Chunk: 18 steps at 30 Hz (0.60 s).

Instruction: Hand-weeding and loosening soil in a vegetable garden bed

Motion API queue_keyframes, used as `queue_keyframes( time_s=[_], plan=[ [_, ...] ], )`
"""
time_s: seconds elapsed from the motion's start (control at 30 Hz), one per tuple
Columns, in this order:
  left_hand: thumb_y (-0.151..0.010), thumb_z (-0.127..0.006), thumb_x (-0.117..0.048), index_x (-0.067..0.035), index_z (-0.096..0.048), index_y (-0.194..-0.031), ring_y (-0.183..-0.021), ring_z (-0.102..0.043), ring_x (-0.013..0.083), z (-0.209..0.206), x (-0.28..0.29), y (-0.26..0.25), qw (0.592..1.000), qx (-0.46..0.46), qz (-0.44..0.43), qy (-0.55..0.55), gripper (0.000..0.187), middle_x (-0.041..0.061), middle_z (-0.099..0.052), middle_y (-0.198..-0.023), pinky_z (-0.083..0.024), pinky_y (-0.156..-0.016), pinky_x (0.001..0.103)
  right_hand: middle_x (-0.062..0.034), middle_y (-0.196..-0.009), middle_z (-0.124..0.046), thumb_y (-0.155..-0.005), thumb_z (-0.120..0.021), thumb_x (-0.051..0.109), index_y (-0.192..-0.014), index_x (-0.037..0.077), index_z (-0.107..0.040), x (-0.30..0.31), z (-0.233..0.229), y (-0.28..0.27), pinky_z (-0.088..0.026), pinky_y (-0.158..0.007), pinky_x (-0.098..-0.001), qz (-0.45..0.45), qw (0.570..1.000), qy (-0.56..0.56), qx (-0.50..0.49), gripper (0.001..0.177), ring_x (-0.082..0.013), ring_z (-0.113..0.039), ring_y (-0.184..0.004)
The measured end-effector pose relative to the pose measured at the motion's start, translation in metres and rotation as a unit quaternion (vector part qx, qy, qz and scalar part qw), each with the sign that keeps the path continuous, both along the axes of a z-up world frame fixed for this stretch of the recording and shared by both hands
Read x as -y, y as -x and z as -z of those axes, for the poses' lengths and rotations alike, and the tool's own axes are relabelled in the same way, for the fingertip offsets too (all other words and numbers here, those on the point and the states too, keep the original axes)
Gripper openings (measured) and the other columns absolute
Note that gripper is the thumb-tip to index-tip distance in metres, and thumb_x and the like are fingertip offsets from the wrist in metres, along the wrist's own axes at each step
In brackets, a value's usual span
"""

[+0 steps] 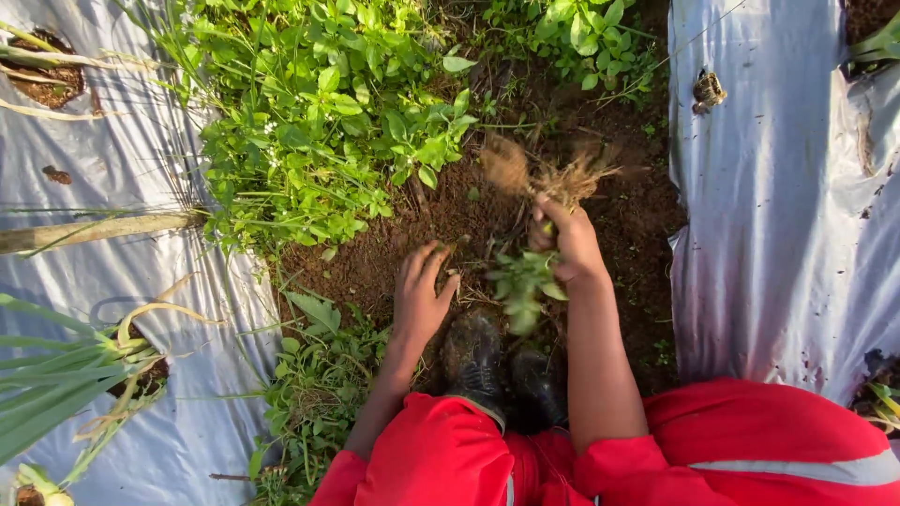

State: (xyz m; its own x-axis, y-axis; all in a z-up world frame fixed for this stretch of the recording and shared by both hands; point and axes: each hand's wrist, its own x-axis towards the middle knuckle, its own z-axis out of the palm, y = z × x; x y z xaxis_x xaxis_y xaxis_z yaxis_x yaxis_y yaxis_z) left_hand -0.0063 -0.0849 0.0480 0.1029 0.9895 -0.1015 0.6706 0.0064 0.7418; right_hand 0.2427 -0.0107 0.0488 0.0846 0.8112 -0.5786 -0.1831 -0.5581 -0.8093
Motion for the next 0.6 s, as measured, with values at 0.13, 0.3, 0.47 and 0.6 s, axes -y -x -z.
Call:
queue_keyframes(
  time_s=[0.13,0.3,0.47,0.6],
  plan=[
    [-0.099,-0.065,-0.021,-0.009,-0.057,-0.145,-0.147,-0.038,0.0417,-0.008,0.043,0.017,0.983,-0.123,0.113,0.07,0.048,0.017,-0.046,-0.155,-0.039,-0.112,0.061,0.0002,-0.053,-0.028,-0.102,-0.061,0.021,-0.073,0.005,-0.058,-0.005,0.035,-0.005,-0.027,-0.045,-0.0342,0.031,0.999,-0.004,-0.032,0.033,-0.0146,-0.025,-0.044],
    [-0.106,-0.05,-0.041,-0.02,-0.055,-0.147,-0.152,-0.033,0.0301,0.039,0.133,0.068,0.955,-0.191,0.141,0.178,0.047,0.004,-0.042,-0.16,-0.045,-0.11,0.055,0.003,-0.057,-0.023,-0.107,-0.053,0.02,-0.083,0.008,-0.055,0.004,0.023,0.015,-0.028,-0.049,-0.0288,0.11,0.977,0.029,-0.18,0.027,-0.0097,-0.023,-0.045],
    [-0.095,-0.069,-0.042,-0.026,-0.078,-0.115,-0.104,-0.076,0.0192,-0.057,0.093,0.063,0.854,-0.166,0.182,0.458,0.027,0.001,-0.077,-0.119,-0.063,-0.093,0.039,0.0038,-0.059,-0.027,-0.108,-0.049,0.022,-0.081,0.014,-0.051,0.0,-0.003,0.042,-0.016,-0.047,-0.0294,0.112,0.948,0.091,-0.285,0.029,-0.0111,-0.019,-0.048],
    [-0.101,-0.061,-0.045,-0.016,-0.073,-0.128,-0.119,-0.07,0.0302,-0.098,0.032,0.052,0.923,-0.101,0.098,0.357,0.041,0.012,-0.073,-0.126,-0.058,-0.098,0.046,0.0075,-0.055,-0.04,-0.111,-0.046,0.027,-0.093,0.011,-0.059,0.01,-0.015,0.083,-0.032,-0.046,-0.026,0.036,0.974,0.084,-0.209,0.027,-0.0097,-0.034,-0.044]
  ],
)
